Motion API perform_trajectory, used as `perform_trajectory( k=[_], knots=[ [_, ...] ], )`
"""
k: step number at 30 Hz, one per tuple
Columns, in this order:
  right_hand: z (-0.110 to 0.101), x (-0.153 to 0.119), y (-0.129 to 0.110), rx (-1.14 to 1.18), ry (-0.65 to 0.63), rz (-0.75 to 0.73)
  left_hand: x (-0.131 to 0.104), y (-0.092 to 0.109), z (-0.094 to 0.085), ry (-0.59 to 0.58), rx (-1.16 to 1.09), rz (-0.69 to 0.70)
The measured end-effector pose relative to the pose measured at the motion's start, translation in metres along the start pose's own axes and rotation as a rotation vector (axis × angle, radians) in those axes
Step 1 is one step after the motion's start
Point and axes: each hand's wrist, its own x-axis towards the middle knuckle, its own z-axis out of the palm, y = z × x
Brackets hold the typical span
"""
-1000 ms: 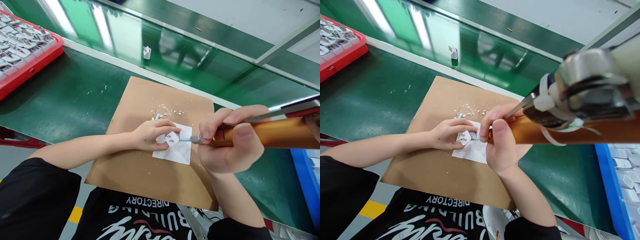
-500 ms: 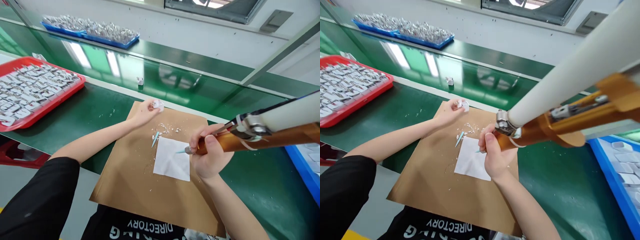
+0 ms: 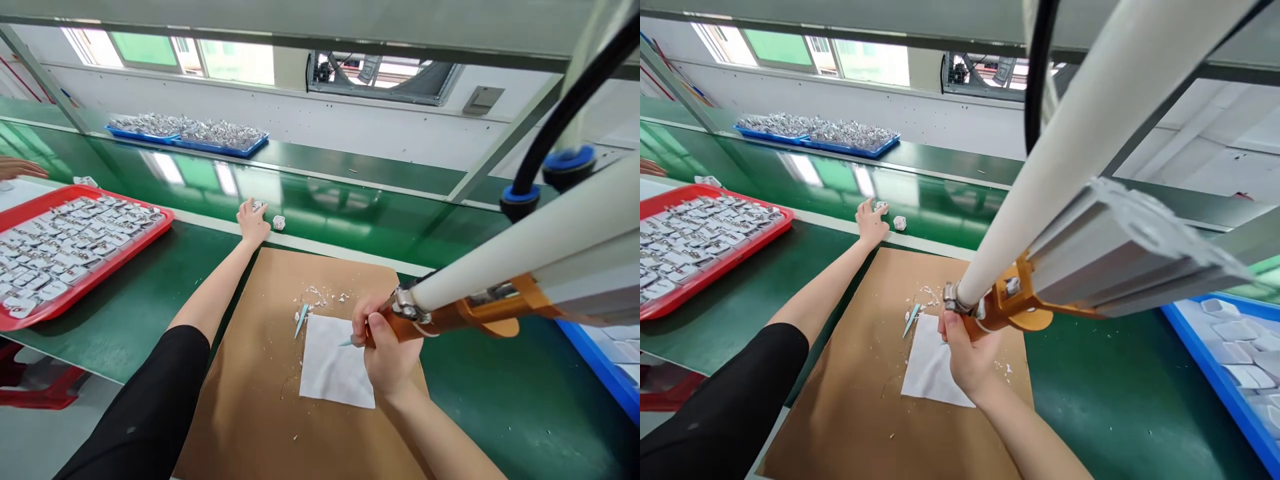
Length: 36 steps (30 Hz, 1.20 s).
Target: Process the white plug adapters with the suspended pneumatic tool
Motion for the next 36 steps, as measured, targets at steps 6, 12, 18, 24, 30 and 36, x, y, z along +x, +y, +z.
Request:
perform_trajectory(
  k=[6,12,18,24,30,36],
  knots=[
    [-0.003,-0.002,0.003,-0.021,0.011,0.018,0.024,-0.018,-0.022,-0.025,-0.229,-0.155],
    [-0.002,0.002,0.005,-0.044,0.070,0.054,-0.020,0.006,-0.045,-0.038,-0.530,-0.115],
    [0.002,0.007,0.010,-0.033,0.127,0.033,-0.112,0.050,-0.049,-0.300,-0.687,-0.006],
    [0.006,0.010,0.013,-0.061,0.146,-0.016,-0.166,0.062,-0.044,-0.501,-0.674,0.092],
    [0.007,0.013,0.016,-0.073,0.142,-0.053,-0.177,0.063,-0.050,-0.442,-0.467,0.315],
    [0.005,0.021,0.018,-0.085,0.077,-0.047,-0.188,0.068,-0.046,-0.420,-0.223,0.463]
  ],
)
